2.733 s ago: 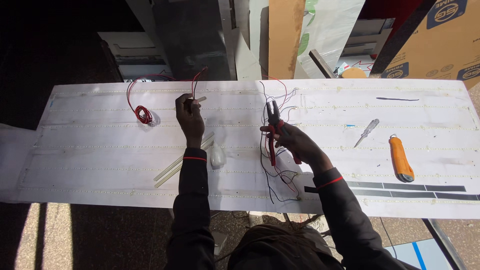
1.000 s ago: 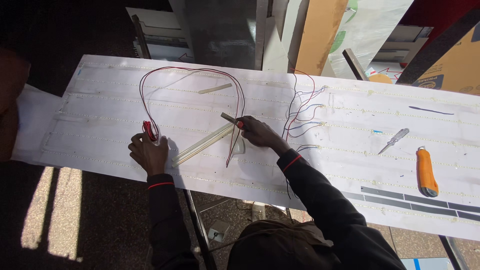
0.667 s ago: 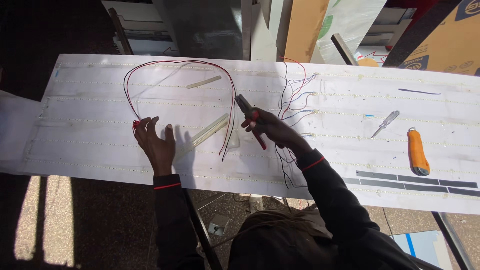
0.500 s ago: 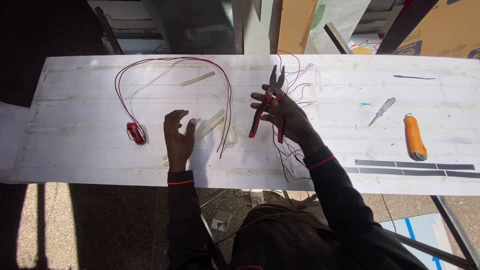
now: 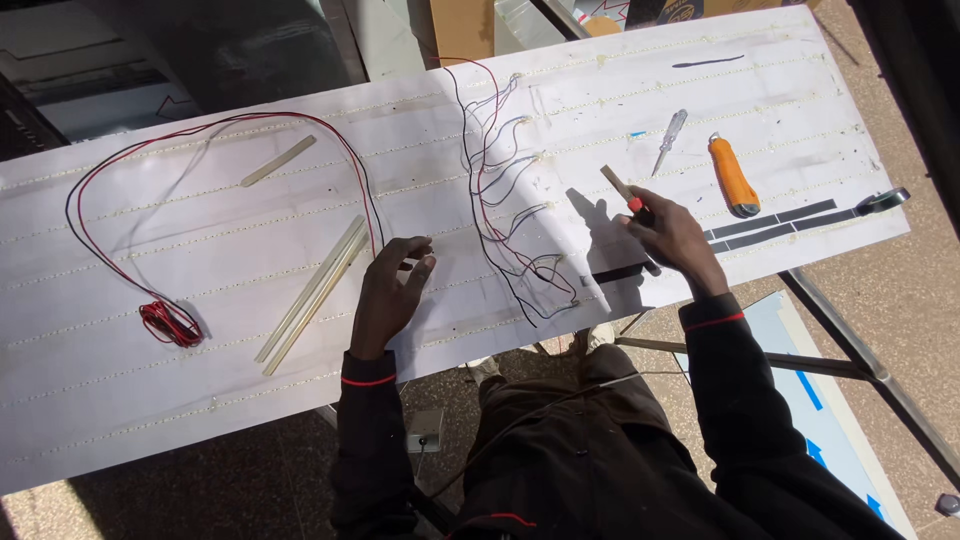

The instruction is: The person strips insulation from multiple colored wires using pliers and then twists the exposed ends together by hand. The person repeats this process for several wire pairs on a white workbench.

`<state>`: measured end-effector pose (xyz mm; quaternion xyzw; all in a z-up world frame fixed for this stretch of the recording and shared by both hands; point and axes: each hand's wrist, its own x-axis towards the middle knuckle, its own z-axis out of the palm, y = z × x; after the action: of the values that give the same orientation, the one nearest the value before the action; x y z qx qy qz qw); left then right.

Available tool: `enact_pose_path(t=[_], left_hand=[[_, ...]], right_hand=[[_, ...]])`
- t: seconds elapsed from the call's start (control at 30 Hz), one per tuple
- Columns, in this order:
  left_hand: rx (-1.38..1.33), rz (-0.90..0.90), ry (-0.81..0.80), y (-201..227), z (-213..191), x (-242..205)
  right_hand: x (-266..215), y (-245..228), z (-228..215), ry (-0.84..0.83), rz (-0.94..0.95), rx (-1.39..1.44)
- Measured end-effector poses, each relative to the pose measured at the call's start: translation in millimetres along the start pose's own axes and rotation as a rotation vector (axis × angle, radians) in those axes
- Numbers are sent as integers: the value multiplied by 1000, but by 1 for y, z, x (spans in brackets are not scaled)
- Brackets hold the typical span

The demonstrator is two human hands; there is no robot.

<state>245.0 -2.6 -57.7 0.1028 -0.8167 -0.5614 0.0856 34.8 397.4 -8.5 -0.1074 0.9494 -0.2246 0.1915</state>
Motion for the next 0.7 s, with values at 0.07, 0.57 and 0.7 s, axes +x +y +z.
enact_pose_path(t=[0.07, 0.57, 0.7], left_hand=[[23, -10, -73, 5, 14, -3], [20, -109, -11, 81, 123, -28], [-115, -65, 34, 93, 206, -34]], right_hand=[[10, 20, 10, 89, -30, -136], [23, 71, -9, 270, -382, 220], [0, 142, -28, 247, -407, 340]])
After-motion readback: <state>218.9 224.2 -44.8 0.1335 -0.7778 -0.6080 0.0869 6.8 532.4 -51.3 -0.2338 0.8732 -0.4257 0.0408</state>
